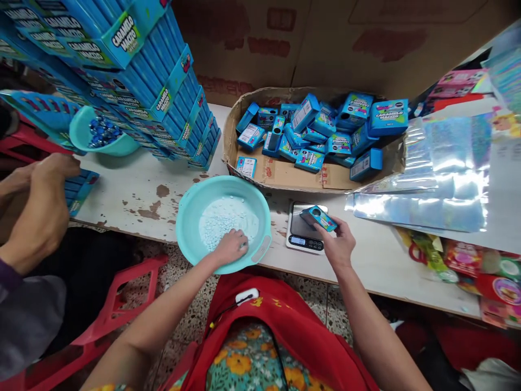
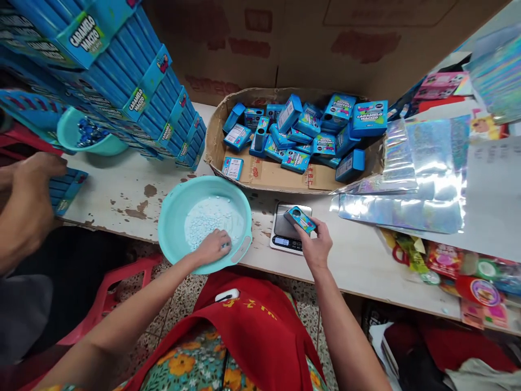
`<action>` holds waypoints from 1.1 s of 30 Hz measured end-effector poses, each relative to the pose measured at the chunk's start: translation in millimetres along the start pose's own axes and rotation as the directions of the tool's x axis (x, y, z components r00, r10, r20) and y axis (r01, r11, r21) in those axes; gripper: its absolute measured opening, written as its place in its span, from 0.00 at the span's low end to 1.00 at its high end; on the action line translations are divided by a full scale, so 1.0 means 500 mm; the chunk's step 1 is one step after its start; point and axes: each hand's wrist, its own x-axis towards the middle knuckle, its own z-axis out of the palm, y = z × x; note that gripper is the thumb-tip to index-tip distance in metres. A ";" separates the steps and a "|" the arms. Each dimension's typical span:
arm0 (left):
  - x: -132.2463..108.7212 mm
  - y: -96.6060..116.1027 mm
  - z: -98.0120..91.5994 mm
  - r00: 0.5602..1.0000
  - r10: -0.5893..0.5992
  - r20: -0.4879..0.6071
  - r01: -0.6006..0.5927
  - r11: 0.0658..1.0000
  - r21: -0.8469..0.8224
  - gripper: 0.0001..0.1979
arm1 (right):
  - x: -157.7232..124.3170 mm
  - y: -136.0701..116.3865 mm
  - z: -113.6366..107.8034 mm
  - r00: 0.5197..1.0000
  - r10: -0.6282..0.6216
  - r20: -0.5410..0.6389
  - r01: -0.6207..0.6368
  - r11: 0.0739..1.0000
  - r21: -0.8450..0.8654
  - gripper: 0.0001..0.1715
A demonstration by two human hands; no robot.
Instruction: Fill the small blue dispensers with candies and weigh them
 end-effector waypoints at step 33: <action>0.063 0.072 0.030 0.879 -0.470 0.077 0.455 0.781 -0.428 0.15 | -0.254 -0.172 0.133 0.425 0.361 0.830 -0.806 0.568 0.166 0.27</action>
